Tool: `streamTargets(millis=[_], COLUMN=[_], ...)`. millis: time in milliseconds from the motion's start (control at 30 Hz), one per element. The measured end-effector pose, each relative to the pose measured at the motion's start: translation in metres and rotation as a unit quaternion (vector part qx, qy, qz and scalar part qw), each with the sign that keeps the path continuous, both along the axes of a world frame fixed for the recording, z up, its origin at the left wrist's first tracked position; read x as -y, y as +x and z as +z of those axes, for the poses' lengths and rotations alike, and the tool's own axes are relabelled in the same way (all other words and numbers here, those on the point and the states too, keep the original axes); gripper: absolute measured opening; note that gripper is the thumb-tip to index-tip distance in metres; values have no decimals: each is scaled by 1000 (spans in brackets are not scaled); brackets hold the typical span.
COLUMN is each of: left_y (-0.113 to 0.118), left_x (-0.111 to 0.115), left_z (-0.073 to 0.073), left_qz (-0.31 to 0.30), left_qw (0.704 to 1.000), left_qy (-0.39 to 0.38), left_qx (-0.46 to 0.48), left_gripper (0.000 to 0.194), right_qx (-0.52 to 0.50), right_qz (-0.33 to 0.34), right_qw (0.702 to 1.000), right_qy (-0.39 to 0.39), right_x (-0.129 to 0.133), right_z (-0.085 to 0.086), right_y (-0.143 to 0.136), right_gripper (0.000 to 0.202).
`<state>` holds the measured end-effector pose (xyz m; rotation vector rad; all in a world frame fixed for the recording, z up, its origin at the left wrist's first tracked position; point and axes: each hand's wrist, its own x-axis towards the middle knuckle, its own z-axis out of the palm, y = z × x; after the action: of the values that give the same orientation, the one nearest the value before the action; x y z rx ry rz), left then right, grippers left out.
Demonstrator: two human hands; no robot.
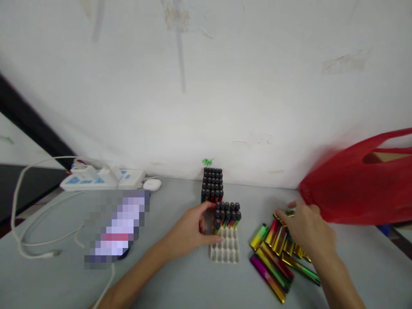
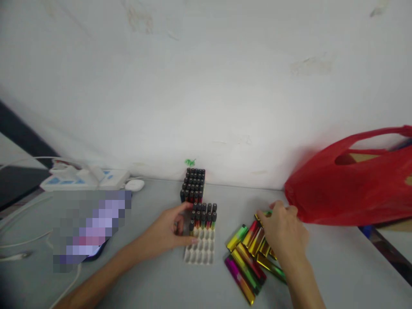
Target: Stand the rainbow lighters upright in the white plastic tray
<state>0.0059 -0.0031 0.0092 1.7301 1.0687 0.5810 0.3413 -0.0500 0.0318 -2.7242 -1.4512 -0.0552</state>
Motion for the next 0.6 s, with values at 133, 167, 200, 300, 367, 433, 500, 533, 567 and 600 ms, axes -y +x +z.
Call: streamTargets(millis=[133,167,200,300,367,433,500,533,567,600], left_y=[0,0,0,0,0,-1,-1,-1,0,0], left_x=[1,1,1,1,1,1,0,0,1,1], left_z=[1,1,1,0,-1,-2,-2,-2,-2,-2], left_qz=[-1,-1,0,4,0,-1,-2,-2,-2,0], left_qw=[1000,1000,1000,1000,1000,1000,1000,1000,1000,1000], left_qy=[-3,-2,0,11,14,12,7,5,5,5], left_qx=[-2,-4,-6,-11,-11,-8,-4,-2,0,2], left_gripper=[83,83,82,81,81,83,83,83,83,83], right_qx=[38,28,15,-29,-67,-107,-137,-153,-169,-186], right_qz=[9,13,18,44,69,93,113,124,133,142], right_qw=[999,1000,1000,998,993,986,977,973,967,962], right_qy=[-3,-2,0,29,63,92,115,125,135,144], right_x=[0,-1,-2,-6,-10,-14,-17,-18,-19,-19], right_z=[-1,-3,-6,-17,-25,-31,-35,-36,-37,-37], right_y=[-1,0,1,5,7,9,9,8,7,6], right_gripper=[66,67,66,62,60,60,62,62,62,62])
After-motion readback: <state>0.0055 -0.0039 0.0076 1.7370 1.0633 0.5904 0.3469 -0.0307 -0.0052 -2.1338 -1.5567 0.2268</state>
